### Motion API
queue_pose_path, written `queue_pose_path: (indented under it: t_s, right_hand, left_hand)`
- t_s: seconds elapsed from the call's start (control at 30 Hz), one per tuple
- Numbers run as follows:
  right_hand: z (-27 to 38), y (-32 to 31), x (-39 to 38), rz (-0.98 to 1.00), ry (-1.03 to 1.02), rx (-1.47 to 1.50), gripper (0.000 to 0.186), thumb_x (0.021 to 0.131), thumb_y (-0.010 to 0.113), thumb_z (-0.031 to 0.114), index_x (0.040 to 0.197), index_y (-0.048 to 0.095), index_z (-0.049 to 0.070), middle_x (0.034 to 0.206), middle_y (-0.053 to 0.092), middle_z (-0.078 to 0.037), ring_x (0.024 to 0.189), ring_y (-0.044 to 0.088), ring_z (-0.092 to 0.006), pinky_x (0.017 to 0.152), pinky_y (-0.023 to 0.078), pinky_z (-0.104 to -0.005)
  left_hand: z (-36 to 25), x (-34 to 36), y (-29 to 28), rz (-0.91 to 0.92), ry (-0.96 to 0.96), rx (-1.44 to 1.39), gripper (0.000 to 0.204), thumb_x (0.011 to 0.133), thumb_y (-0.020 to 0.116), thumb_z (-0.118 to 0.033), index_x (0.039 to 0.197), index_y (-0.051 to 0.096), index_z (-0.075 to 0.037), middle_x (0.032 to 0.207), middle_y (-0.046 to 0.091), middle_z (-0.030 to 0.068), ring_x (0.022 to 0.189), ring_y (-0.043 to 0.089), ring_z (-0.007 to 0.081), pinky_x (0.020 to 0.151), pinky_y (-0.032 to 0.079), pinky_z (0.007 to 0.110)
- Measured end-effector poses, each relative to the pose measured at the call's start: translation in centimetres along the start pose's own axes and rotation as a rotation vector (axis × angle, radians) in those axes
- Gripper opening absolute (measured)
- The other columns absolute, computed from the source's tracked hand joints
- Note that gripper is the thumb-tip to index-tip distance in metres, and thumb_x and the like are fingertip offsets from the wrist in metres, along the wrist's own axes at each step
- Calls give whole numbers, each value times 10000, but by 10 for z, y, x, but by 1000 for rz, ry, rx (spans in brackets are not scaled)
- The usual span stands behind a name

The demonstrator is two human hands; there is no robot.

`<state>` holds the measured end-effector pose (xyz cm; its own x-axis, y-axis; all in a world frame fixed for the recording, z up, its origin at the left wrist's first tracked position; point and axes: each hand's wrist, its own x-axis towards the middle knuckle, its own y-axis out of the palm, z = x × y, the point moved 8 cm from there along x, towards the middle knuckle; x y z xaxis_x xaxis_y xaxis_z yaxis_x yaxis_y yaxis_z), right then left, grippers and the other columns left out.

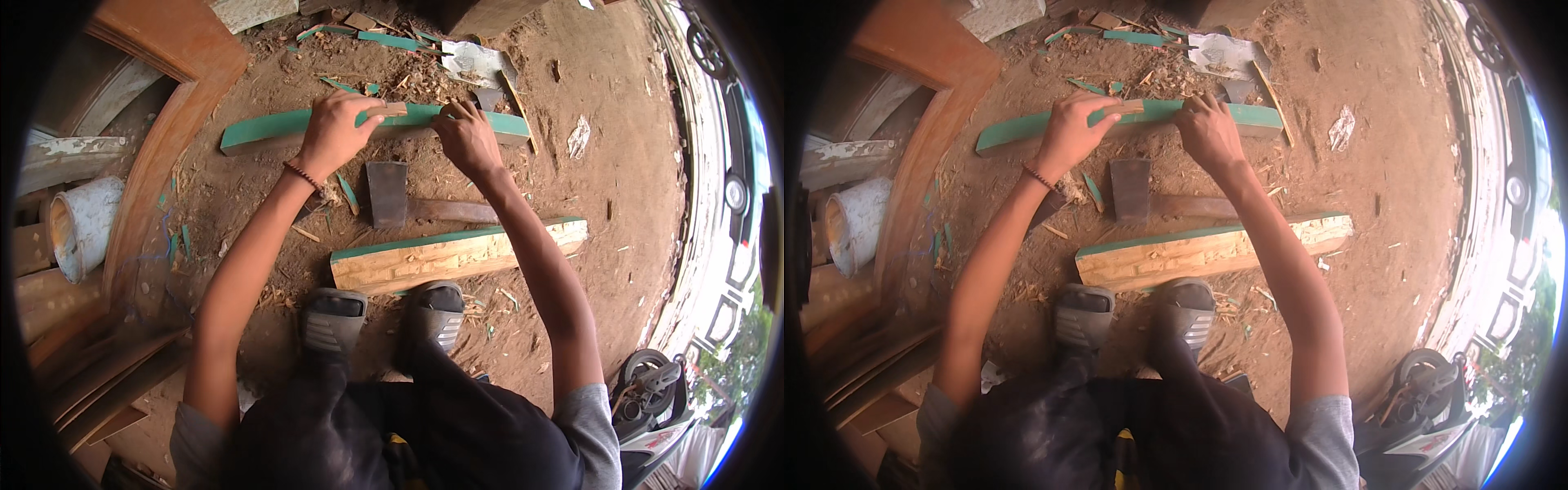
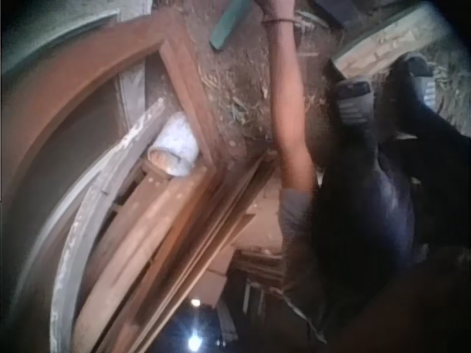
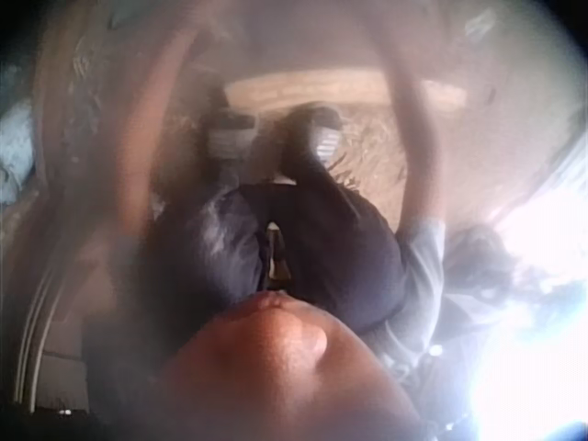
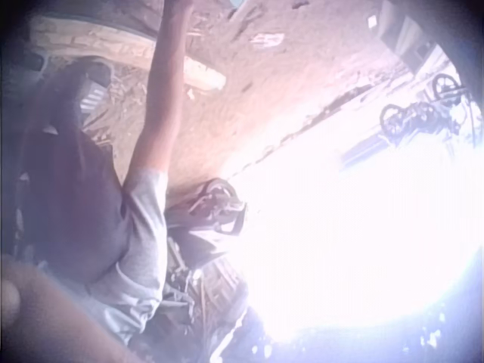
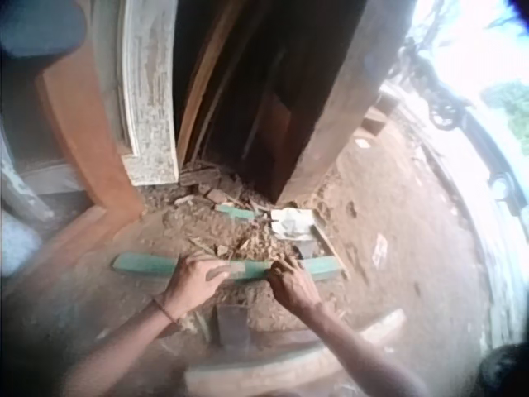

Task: The person uses a small axe to chip and shape a long wooden plank resting on the ground. They repeatedly strike the wood, remove shavings by hand, and adjust the plank's position to continue carving along its length.

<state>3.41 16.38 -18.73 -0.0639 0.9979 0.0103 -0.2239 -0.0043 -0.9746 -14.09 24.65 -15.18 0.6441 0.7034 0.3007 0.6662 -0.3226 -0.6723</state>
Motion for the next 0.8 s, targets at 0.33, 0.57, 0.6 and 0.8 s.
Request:
queue_pose_path:
  t_s: [0.33,0.57,0.6,0.8]
  right_hand:
    - [51,-22,-72,193,113,406,359,827,737,220,1101,605,29,1165,576,-173,1120,547,-357,927,452,-517]
    - [49,13,-109,333,87,124,355,854,686,263,1167,597,122,1094,596,-117,1093,567,-321,910,449,-492]
    - [46,19,-107,345,55,145,338,852,683,263,1143,598,111,1082,598,-120,1080,574,-318,903,453,-481]
    - [54,17,-98,426,-78,139,277,809,674,219,977,562,30,973,609,-142,978,623,-340,822,509,-474]
  left_hand:
    - [28,-3,42,71,6,12,196,801,766,-253,976,756,-164,924,665,20,998,590,230,890,412,393]
    - [35,-1,44,80,-78,-19,187,785,741,-318,878,733,-155,892,654,18,972,585,239,870,412,389]
    - [35,-1,45,79,-92,-28,189,782,738,-326,865,729,-156,883,651,17,964,586,238,866,412,387]
    - [25,-5,39,7,-39,89,156,823,734,-274,916,748,-149,841,655,17,918,590,235,862,457,358]
